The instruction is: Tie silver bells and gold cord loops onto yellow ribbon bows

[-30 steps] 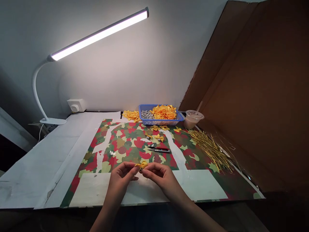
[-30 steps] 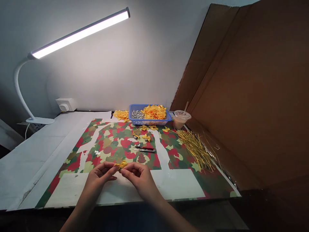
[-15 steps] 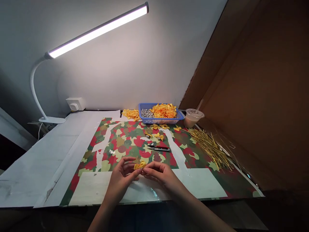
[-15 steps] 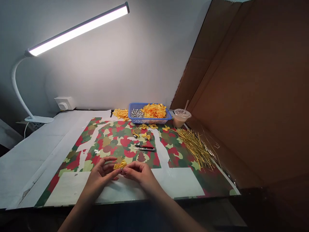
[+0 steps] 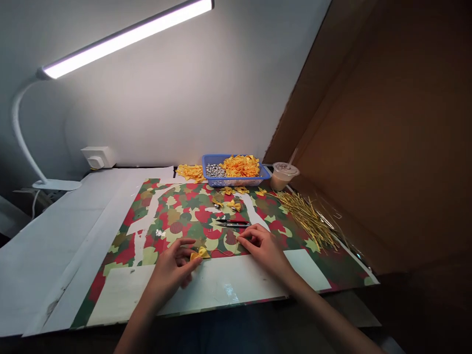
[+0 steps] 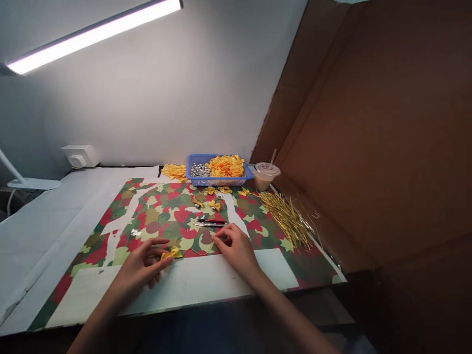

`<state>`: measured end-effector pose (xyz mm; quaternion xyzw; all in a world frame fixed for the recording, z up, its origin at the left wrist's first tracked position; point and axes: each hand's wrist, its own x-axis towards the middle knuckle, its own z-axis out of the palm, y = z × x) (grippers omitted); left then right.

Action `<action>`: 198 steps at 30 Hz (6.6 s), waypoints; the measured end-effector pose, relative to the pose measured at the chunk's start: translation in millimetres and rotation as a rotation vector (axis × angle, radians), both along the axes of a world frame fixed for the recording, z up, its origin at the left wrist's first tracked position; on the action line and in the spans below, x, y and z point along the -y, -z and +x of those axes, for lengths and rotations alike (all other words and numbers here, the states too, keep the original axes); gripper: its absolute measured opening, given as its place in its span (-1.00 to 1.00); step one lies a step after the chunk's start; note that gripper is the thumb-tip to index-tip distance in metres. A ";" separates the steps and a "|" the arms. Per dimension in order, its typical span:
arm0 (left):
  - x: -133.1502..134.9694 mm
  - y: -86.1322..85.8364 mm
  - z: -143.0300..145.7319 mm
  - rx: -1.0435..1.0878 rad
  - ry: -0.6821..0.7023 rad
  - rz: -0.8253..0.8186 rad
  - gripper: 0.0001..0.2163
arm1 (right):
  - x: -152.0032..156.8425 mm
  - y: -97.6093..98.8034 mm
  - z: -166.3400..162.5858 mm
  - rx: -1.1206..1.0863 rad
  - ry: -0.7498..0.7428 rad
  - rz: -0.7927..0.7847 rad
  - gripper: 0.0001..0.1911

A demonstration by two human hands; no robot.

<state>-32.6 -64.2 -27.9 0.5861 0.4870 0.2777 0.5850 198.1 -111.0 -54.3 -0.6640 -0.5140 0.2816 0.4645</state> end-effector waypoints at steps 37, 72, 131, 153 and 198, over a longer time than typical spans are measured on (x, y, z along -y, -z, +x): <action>-20.9 -45.2 3.3 0.359 -0.561 0.273 -0.77 | 11.5 -51.4 136.7 0.560 0.234 -0.073 -0.83; -104.9 -13.7 32.6 0.392 0.286 -0.424 -0.84 | -73.0 -7.6 -9.7 0.338 -0.483 0.651 -0.86; -89.3 -27.3 34.8 0.565 0.199 -0.628 -0.86 | -65.2 -17.8 -3.8 0.404 -0.535 0.668 -0.64; -88.3 -14.3 39.9 0.558 0.122 -0.456 -0.84 | -51.2 -26.9 -26.8 0.220 -0.653 0.742 -0.94; -59.8 -14.6 55.1 0.518 -0.073 0.109 -0.81 | -54.9 -21.5 -33.4 -0.382 -0.147 0.278 -0.80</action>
